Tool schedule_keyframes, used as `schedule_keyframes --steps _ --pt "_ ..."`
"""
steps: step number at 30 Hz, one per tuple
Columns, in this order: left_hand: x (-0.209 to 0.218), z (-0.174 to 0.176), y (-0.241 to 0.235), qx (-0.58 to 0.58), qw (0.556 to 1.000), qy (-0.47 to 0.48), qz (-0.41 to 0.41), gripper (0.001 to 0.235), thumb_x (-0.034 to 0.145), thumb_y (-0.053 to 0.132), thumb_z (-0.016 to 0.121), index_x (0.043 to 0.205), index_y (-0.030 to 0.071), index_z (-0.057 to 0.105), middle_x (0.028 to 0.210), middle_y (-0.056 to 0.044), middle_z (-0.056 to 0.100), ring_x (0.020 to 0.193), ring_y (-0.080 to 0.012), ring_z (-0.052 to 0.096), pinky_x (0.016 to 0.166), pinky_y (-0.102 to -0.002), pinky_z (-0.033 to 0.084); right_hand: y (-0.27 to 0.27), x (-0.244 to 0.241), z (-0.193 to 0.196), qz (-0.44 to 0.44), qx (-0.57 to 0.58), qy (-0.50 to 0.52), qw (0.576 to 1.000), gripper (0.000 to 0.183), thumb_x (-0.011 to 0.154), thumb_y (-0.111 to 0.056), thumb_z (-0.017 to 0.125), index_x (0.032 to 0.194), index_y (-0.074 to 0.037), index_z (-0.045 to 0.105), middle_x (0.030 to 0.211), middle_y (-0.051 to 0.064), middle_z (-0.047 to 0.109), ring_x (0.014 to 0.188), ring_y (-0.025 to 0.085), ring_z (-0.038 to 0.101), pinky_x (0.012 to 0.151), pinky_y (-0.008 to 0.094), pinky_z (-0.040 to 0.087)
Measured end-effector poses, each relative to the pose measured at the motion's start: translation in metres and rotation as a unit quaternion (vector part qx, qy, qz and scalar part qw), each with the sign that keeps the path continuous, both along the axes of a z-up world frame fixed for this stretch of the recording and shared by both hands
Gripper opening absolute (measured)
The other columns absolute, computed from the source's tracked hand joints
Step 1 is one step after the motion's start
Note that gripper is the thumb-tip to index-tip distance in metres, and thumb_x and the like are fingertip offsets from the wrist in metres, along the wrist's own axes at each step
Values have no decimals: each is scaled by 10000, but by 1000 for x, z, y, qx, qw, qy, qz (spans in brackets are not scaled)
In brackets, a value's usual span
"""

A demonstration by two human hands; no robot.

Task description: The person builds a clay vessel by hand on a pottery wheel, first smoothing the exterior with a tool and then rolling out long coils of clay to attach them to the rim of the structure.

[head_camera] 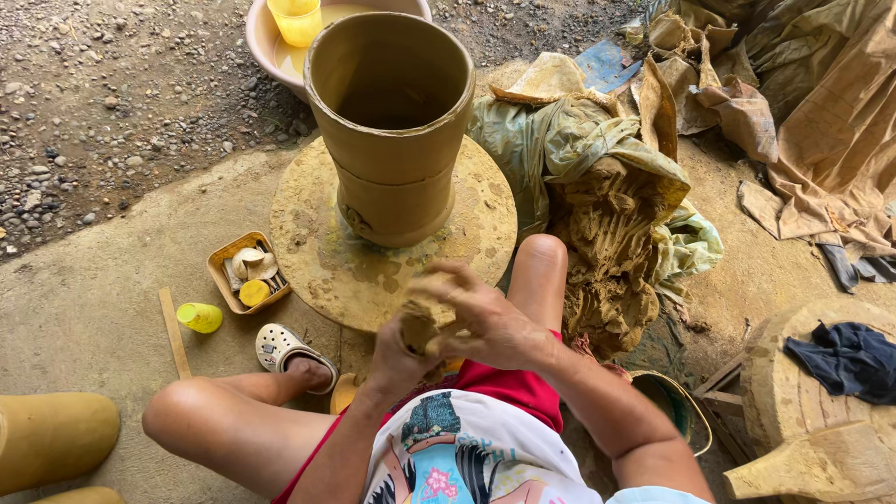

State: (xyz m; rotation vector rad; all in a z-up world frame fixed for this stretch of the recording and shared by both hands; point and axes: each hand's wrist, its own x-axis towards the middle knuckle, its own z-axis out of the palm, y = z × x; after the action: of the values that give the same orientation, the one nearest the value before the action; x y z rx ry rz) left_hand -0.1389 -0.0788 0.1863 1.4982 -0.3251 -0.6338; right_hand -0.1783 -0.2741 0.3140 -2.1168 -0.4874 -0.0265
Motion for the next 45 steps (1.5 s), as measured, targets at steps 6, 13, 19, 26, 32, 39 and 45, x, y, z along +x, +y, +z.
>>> schedule_keyframes --steps 6,13,19,26,32,39,45 --pt "15 45 2 155 969 -139 -133 982 626 157 892 1473 150 394 969 -76 756 906 -244 759 849 -390 632 13 6 -11 61 -136 -104 983 206 849 -151 808 1042 -131 742 1140 131 662 1092 326 647 926 445 557" --pt "-12 21 -33 179 837 -447 260 950 707 227 870 1512 31 405 1341 -184 593 1290 -377 520 1123 -524 402 25 14 -22 -112 -32 -118 986 239 839 -141 783 1063 -79 732 1047 153 686 966 329 702 853 416 593" --pt "-13 14 -36 122 839 -447 283 930 777 187 841 1548 0 356 1397 -243 531 1329 -398 497 1140 -505 436 30 11 -8 -170 -67 -116 976 216 872 -219 777 1046 -98 736 1062 156 687 959 343 702 839 419 590" --pt "-2 -43 -14 -263 947 -9 183 415 1017 54 718 1342 2 466 1099 -159 633 936 -259 642 767 -387 562 -9 -7 -1 -173 175 -75 966 419 851 -83 740 1254 -52 632 1184 101 675 1026 200 678 748 322 631" --pt "12 -46 4 -334 924 147 117 510 1045 131 753 1460 63 466 968 -153 621 849 -245 623 764 -414 583 -212 38 -185 -525 -146 -26 838 540 861 -108 809 1359 -51 608 1376 156 636 1280 294 603 1114 410 487" --pt "38 -2 -50 -327 916 233 -3 905 773 572 773 1475 158 380 1299 -188 616 1018 -313 686 757 -417 605 -378 76 -278 -517 -234 106 817 804 816 -25 791 1531 -91 429 1607 160 359 1450 340 370 1195 443 324" --pt "36 -29 -66 -320 897 304 25 946 887 738 633 1505 59 407 1112 -270 659 801 -296 677 613 -342 552 -395 116 -277 -525 -197 129 818 744 813 -9 794 1474 -63 458 1583 170 380 1456 367 367 1228 402 337"
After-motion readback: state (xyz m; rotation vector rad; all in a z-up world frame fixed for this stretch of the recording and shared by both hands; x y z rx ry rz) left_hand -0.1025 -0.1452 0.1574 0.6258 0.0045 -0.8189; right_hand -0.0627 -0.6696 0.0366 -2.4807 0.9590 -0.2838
